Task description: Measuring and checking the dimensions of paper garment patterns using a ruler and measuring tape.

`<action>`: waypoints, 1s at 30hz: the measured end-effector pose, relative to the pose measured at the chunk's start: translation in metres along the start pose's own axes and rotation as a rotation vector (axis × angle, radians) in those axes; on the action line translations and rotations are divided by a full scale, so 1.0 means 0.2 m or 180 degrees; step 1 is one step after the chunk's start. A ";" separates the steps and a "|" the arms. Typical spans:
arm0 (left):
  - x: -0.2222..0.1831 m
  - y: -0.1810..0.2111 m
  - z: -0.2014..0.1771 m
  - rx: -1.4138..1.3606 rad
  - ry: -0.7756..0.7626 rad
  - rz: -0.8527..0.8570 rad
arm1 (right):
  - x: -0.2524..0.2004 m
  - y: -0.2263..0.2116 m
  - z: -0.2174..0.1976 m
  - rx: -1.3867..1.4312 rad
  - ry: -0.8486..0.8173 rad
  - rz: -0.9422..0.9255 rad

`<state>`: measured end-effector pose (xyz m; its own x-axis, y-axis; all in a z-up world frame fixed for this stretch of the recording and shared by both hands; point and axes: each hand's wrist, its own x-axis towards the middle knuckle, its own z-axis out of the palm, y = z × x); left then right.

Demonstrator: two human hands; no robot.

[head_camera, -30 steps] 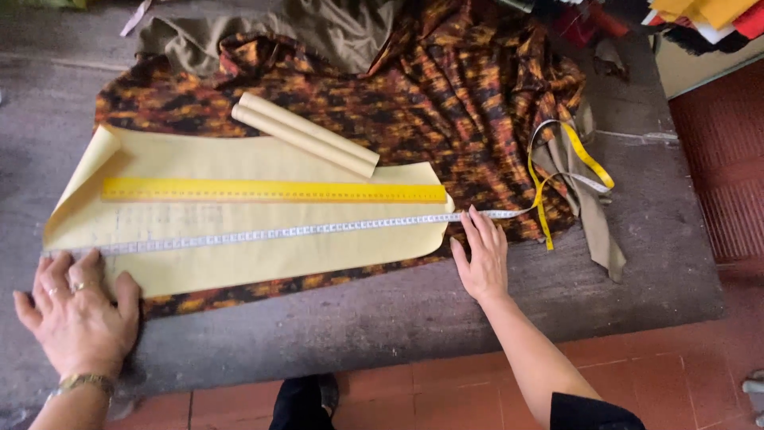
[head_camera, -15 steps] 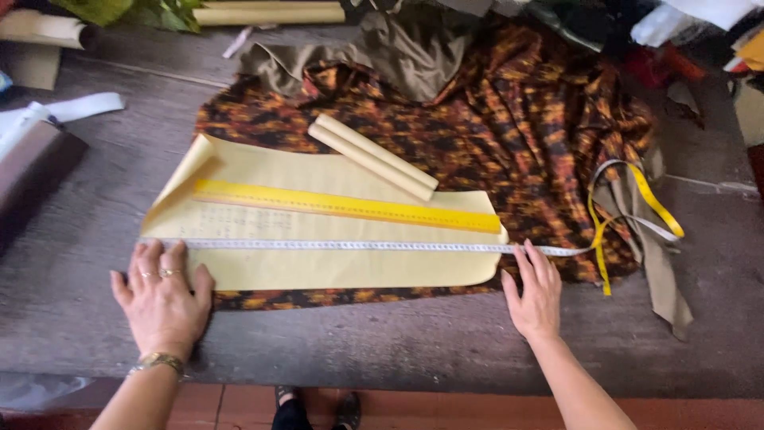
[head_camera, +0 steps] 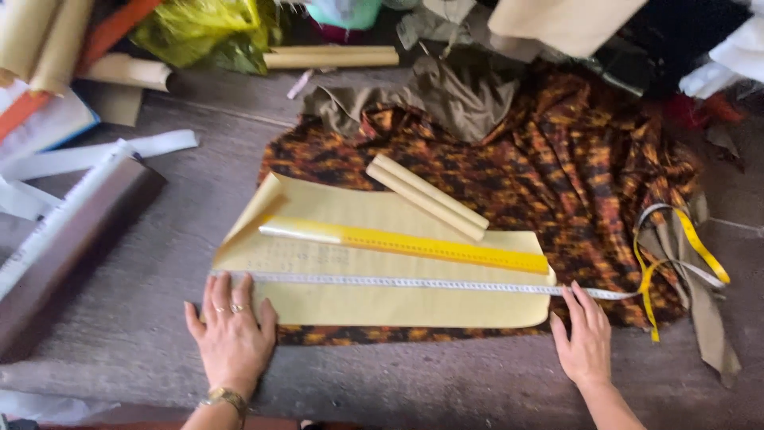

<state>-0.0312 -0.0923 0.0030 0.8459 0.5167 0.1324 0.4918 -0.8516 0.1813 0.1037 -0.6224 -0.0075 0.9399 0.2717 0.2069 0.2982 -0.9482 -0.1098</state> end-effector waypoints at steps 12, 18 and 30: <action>0.01 -0.04 0.11 -0.0029 -0.0088 -0.0080 | 0.00 0.04 0.04 -0.0204 0.0232 -0.0320; 0.01 -0.02 0.02 -0.0272 -0.0615 -0.0288 | -0.04 0.12 0.14 -0.0534 0.0181 -0.0063; 0.01 -0.05 0.12 -0.0040 -0.0123 -0.0082 | 0.01 0.18 0.24 -0.1016 0.0347 0.0244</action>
<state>-0.0297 -0.0848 -0.0220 0.8405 0.5344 0.0900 0.5110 -0.8368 0.1964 0.1237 -0.6484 -0.0588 0.9291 0.1947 0.3145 0.1441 -0.9736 0.1770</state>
